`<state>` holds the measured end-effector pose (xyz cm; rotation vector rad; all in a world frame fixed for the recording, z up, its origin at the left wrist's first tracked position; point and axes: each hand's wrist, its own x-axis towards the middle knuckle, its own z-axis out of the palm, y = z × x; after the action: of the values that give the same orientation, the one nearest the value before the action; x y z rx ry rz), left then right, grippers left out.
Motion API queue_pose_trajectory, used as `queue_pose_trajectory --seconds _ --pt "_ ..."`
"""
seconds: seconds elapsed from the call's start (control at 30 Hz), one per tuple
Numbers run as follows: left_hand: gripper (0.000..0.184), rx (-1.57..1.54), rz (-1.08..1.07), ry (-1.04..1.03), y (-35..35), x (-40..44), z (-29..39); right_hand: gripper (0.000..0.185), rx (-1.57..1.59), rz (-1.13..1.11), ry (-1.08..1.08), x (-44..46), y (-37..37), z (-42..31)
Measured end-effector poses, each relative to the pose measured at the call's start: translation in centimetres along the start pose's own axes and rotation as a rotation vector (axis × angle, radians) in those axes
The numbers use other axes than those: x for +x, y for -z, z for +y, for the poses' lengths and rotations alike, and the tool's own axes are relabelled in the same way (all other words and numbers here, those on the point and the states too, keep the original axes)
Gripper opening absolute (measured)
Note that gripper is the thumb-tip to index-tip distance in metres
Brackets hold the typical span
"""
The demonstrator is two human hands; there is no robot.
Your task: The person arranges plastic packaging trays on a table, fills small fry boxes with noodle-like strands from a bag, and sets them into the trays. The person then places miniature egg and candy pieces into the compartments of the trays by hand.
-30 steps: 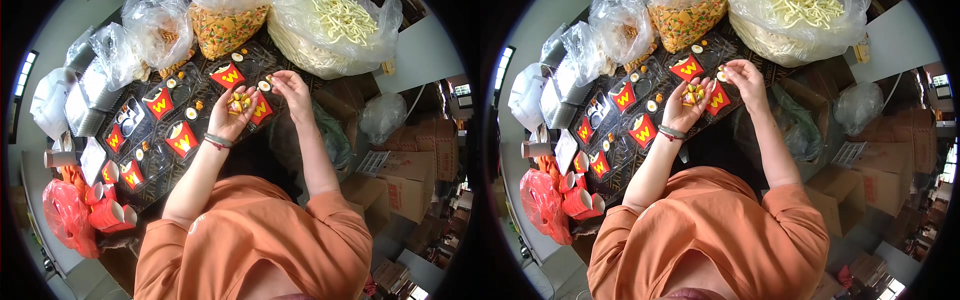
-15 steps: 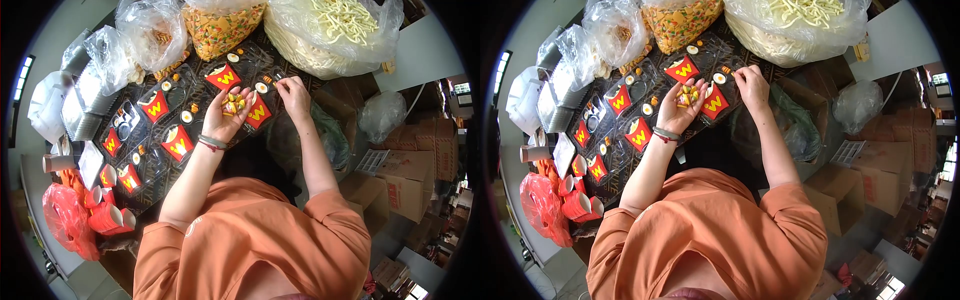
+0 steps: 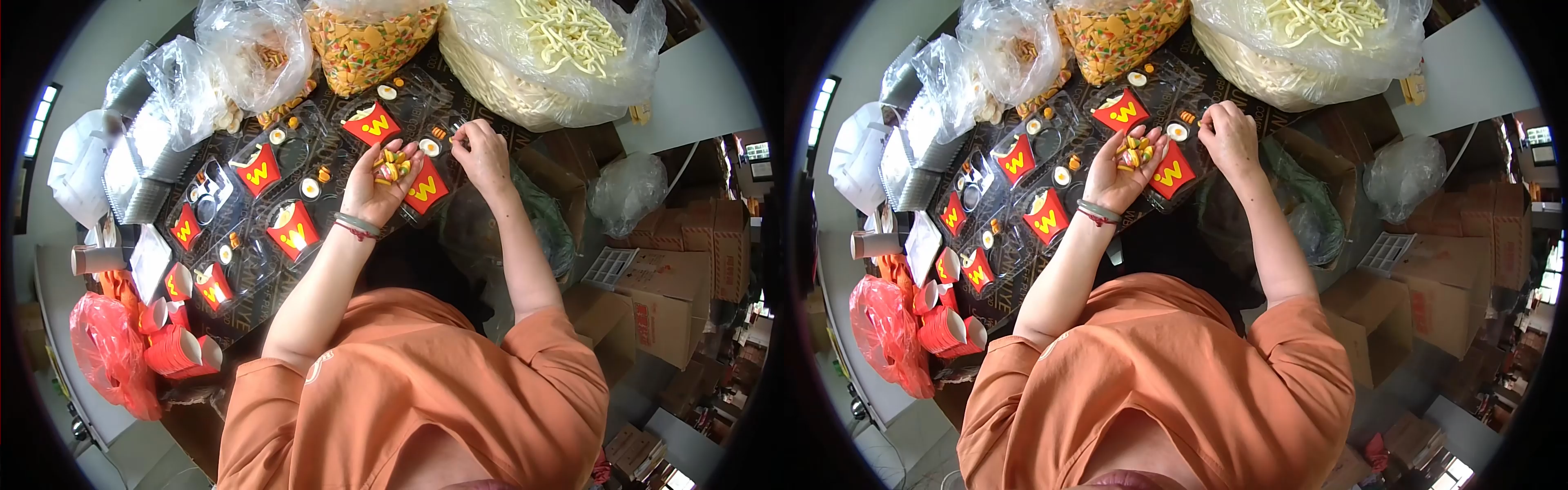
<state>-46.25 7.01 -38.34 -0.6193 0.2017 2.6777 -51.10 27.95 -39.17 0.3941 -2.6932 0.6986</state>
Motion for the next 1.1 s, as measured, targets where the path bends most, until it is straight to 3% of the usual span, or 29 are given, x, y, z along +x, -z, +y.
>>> queue_pose_trajectory --seconds 0.37,0.43,0.57,0.63,0.73,0.77,0.87,0.97,1.07,1.1 --pt "0.034 0.038 -0.031 -0.030 -0.1 0.0 0.2 0.011 0.031 0.007 -0.009 -0.4 -0.9 -0.1" --pt "0.035 0.031 -0.025 -0.031 -0.1 -0.1 0.3 0.009 0.170 0.001 -0.112 -0.5 -0.9 -0.1" --pt "0.038 0.009 -0.057 -0.027 0.0 -0.1 0.6 0.009 0.203 0.035 -0.061 -0.5 0.5 -1.4" --pt "0.037 0.009 -0.066 -0.013 -0.1 -0.3 0.6 0.011 0.401 0.027 -0.051 -0.6 1.6 -4.0" --pt "0.036 0.013 -0.115 0.006 0.5 -0.1 0.9 0.016 0.545 -0.220 0.193 -0.9 2.7 -7.0" --pt "0.036 0.011 -0.113 -0.001 0.7 -0.3 1.0 0.020 0.413 -0.211 0.324 -0.9 2.7 -7.7" --pt "0.033 0.020 -0.106 -0.016 0.4 -2.2 1.6 0.019 0.412 -0.205 0.388 -0.9 1.7 -8.8" --pt "0.033 -0.008 -0.081 -0.076 1.3 -4.8 2.8 0.012 0.730 -0.313 0.068 -1.6 0.9 -10.8" --pt "0.032 -0.018 -0.021 -0.162 2.6 -8.1 4.1 0.008 1.028 -0.392 -0.104 -2.0 -0.3 -12.7" --pt "0.031 -0.023 -0.031 -0.183 3.4 -9.0 4.7 0.007 1.048 -0.349 -0.074 -2.1 -1.1 -12.9"
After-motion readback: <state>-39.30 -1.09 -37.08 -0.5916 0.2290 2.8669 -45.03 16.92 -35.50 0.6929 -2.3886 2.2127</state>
